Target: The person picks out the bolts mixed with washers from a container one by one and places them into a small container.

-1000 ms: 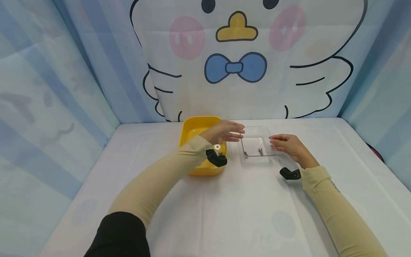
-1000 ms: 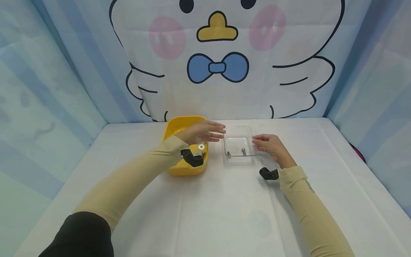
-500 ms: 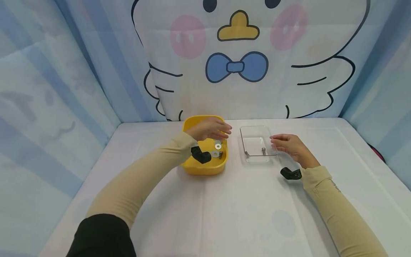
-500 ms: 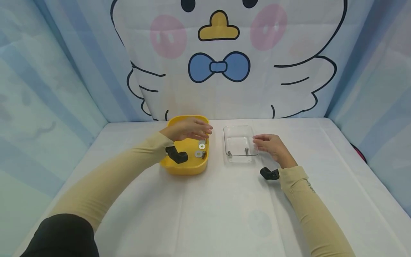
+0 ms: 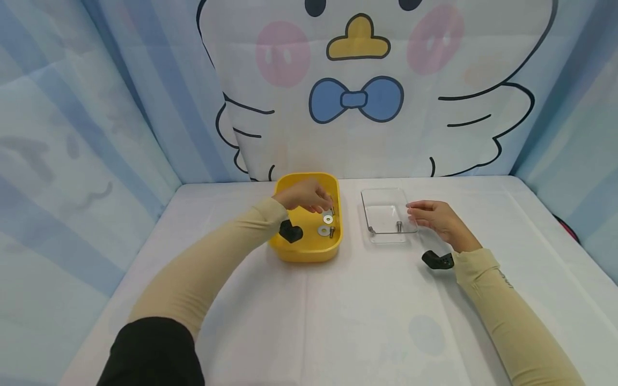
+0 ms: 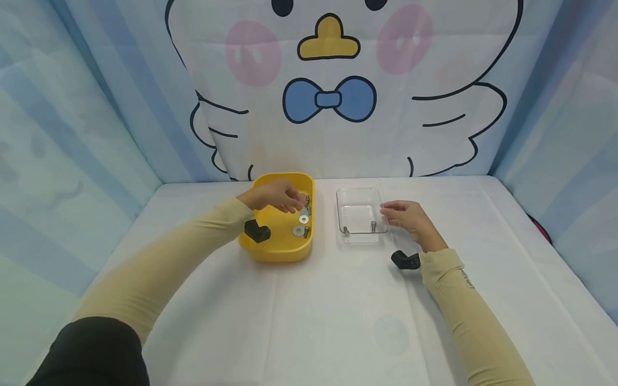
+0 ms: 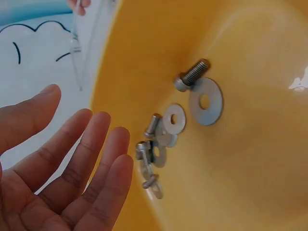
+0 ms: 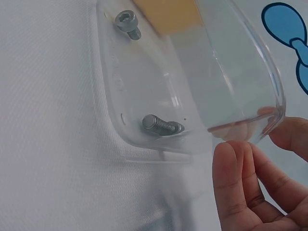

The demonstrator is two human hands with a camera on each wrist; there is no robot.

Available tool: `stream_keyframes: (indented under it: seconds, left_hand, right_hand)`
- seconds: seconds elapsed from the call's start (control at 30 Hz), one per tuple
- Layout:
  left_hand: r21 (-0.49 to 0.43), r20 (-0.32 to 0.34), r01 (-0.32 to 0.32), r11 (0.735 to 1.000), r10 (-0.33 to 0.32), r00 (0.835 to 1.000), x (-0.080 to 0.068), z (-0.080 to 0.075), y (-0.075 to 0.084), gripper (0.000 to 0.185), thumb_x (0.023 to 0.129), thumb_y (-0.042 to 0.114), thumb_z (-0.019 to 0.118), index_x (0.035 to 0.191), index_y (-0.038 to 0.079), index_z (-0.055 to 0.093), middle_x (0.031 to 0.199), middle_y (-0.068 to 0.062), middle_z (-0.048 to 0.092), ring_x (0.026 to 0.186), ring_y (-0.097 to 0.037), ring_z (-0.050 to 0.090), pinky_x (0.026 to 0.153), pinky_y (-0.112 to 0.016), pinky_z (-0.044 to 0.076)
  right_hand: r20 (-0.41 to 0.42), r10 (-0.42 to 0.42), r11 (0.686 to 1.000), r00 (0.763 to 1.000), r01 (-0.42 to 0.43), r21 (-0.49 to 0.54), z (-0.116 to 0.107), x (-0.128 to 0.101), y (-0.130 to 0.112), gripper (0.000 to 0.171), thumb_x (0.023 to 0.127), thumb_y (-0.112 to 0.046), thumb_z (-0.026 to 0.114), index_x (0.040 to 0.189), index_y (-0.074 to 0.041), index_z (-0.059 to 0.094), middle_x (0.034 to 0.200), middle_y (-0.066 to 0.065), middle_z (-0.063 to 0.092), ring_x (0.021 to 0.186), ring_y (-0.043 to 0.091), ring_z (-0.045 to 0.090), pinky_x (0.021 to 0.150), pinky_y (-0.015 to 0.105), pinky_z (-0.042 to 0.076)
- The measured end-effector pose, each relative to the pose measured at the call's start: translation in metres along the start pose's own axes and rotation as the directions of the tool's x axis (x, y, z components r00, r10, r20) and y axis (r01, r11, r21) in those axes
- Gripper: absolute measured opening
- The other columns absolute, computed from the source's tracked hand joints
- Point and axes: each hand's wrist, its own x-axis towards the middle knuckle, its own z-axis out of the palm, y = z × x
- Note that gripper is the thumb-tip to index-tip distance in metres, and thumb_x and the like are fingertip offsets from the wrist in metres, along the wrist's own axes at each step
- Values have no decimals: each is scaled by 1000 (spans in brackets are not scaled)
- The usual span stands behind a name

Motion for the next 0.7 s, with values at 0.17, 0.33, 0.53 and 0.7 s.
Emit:
stream_keyframes:
  seconds: [0.17,0.33,0.53,0.7]
  left_hand:
    - [-20,10,61,998,-61,998,11,6,-10,27,90,13,63,113,0,67,117,-14,67,104,-29,65,87,-31,56]
    - [-38,37,132,990,-131,991,18,11,-16,23,89,9,63,108,-2,68,113,-15,68,93,-22,68,79,-25,58]
    - [-85,73,210,974,-204,976,20,17,-19,23,88,9,65,107,-3,66,101,-13,68,81,-17,65,85,-27,56]
    - [-92,118,254,963,-242,963,22,21,-18,22,87,9,65,105,-4,68,103,-14,71,79,-16,66,85,-26,56]
  right_hand:
    - [4,-2,1000,1000,2,1,0,-1,0,55,94,-21,58,136,8,38,99,-15,58,81,-9,57,77,9,51]
    - [-5,9,1000,1000,-9,-7,0,0,0,55,94,-22,58,136,7,39,89,-22,56,80,-8,57,76,9,51]
    - [-15,20,999,1000,-20,-29,1,1,0,54,94,-23,58,137,5,39,95,-19,54,81,-6,56,77,9,51]
    - [-17,17,999,1000,-18,-30,1,2,0,54,94,-23,58,137,5,39,94,-20,54,82,-7,56,78,9,51]
